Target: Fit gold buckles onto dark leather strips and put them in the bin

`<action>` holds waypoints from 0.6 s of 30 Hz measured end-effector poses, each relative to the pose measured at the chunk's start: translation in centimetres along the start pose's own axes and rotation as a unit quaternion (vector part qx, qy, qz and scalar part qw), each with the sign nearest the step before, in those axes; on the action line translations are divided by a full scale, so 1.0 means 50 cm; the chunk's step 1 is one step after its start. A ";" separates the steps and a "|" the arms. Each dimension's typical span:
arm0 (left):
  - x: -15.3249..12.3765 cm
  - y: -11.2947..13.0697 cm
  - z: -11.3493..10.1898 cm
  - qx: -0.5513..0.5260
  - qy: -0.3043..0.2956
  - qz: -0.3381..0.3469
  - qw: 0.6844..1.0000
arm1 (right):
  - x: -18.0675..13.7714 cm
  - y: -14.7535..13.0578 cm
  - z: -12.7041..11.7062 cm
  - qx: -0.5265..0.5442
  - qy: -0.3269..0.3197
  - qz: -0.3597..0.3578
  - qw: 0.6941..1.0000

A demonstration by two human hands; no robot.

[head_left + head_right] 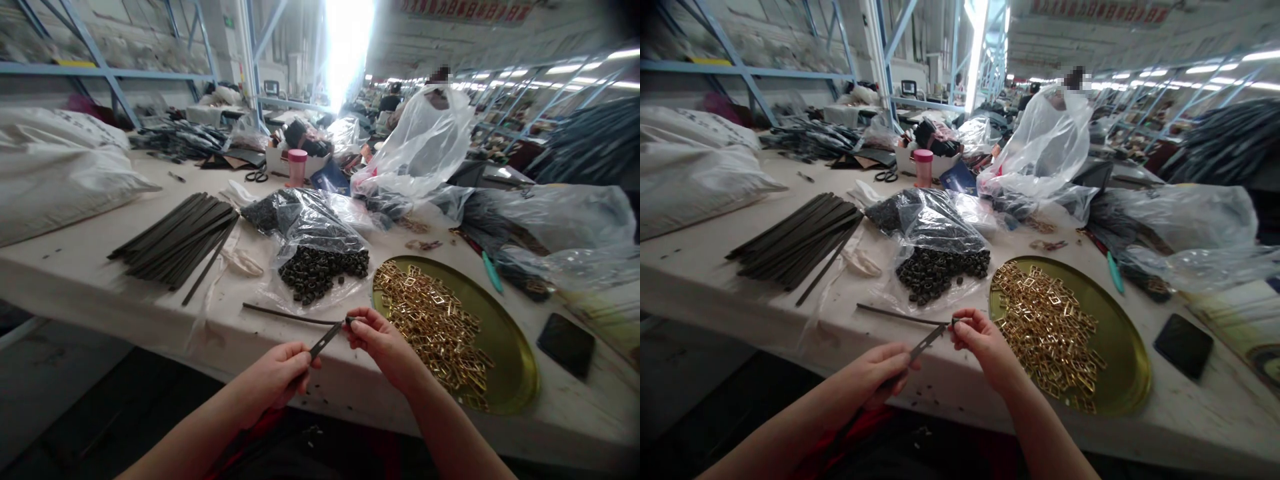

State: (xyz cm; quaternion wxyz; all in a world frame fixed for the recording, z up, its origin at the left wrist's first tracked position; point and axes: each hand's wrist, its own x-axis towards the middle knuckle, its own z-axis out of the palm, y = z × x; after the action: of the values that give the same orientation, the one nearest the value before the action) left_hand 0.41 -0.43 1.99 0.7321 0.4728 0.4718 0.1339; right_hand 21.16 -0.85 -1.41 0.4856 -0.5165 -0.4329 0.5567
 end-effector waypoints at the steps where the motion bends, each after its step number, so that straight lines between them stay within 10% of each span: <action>1: 0.001 -0.001 0.001 0.001 0.002 0.000 1.000 | 0.006 0.000 -0.010 -0.093 0.031 -0.035 0.995; 4: 0.009 -0.006 0.004 0.000 -0.001 0.003 1.000 | 0.031 0.007 -0.033 -0.307 0.114 -0.106 0.939; 18: 0.054 -0.031 0.004 0.004 0.010 0.008 1.000 | 0.090 -0.003 -0.154 -0.662 0.191 -0.050 0.723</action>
State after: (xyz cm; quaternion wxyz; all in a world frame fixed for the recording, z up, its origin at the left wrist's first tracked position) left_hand 1.57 0.39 -0.78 0.7245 0.4778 0.4759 0.1425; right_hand 28.88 3.49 -2.66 0.1196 -0.7798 -0.6145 -0.0074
